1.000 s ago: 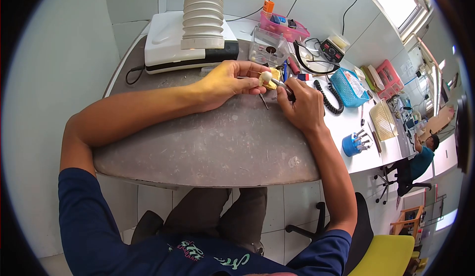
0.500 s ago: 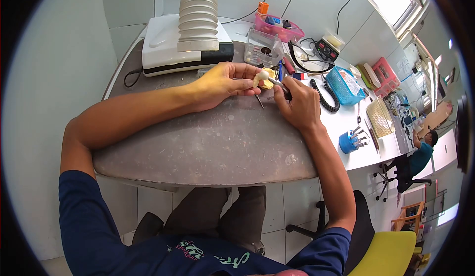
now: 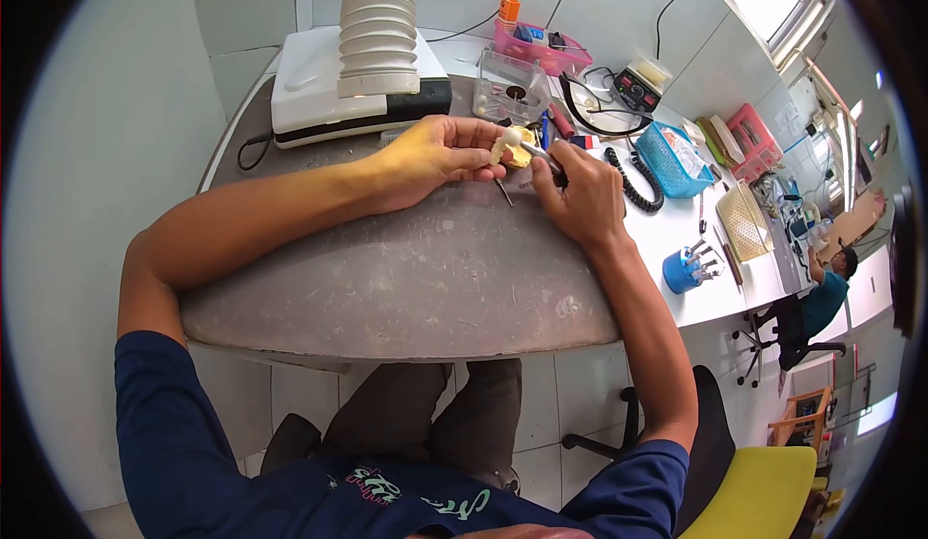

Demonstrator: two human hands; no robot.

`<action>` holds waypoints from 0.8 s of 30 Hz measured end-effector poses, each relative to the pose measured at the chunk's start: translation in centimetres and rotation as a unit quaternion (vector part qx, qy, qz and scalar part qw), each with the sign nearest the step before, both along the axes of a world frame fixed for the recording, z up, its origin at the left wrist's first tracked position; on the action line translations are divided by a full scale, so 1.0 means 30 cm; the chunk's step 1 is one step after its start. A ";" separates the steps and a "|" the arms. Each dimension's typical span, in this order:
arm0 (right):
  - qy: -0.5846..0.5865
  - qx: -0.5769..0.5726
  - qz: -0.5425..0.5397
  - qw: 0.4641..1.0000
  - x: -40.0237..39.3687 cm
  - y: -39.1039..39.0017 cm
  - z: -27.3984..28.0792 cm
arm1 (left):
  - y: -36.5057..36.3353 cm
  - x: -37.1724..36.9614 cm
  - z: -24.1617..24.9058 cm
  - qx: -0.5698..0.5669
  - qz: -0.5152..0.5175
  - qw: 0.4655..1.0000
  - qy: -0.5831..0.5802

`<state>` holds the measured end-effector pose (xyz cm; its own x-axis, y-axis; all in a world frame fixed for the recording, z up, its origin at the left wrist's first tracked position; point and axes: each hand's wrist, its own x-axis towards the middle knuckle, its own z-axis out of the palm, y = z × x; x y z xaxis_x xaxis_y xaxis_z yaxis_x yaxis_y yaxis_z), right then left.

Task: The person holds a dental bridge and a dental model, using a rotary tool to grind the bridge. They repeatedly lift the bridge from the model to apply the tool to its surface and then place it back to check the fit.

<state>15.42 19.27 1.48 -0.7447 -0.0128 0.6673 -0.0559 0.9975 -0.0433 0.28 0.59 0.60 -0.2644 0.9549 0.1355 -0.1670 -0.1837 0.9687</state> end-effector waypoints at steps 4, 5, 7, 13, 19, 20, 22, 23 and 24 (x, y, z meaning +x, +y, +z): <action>-0.010 -0.008 -0.029 0.999 0.004 0.016 0.000 | -0.015 0.006 -0.001 -0.007 0.025 1.000 0.000; -0.006 -0.010 -0.017 1.000 0.004 0.012 -0.001 | -0.012 0.006 -0.001 -0.005 0.019 1.000 0.002; -0.010 -0.007 -0.014 1.000 0.005 0.007 0.002 | -0.009 0.003 -0.001 -0.008 0.018 1.000 0.002; -0.006 0.012 0.009 1.000 0.004 -0.007 0.002 | -0.002 -0.004 -0.009 -0.011 0.008 1.000 0.010; -0.023 0.010 0.011 1.000 0.002 0.005 -0.001 | -0.013 0.003 -0.003 -0.002 0.018 1.000 -0.001; -0.024 0.017 0.036 0.999 0.005 0.003 0.002 | -0.011 0.000 -0.004 0.005 0.013 1.000 -0.002; -0.024 0.014 0.029 0.999 0.009 0.003 0.004 | -0.007 -0.007 -0.008 0.004 0.006 1.000 0.005; -0.026 0.010 0.024 0.999 0.006 0.001 0.004 | -0.010 -0.012 -0.012 0.003 0.001 1.000 0.010; -0.026 0.010 0.026 0.999 0.001 -0.003 0.004 | -0.011 -0.010 -0.009 0.002 0.003 1.000 0.009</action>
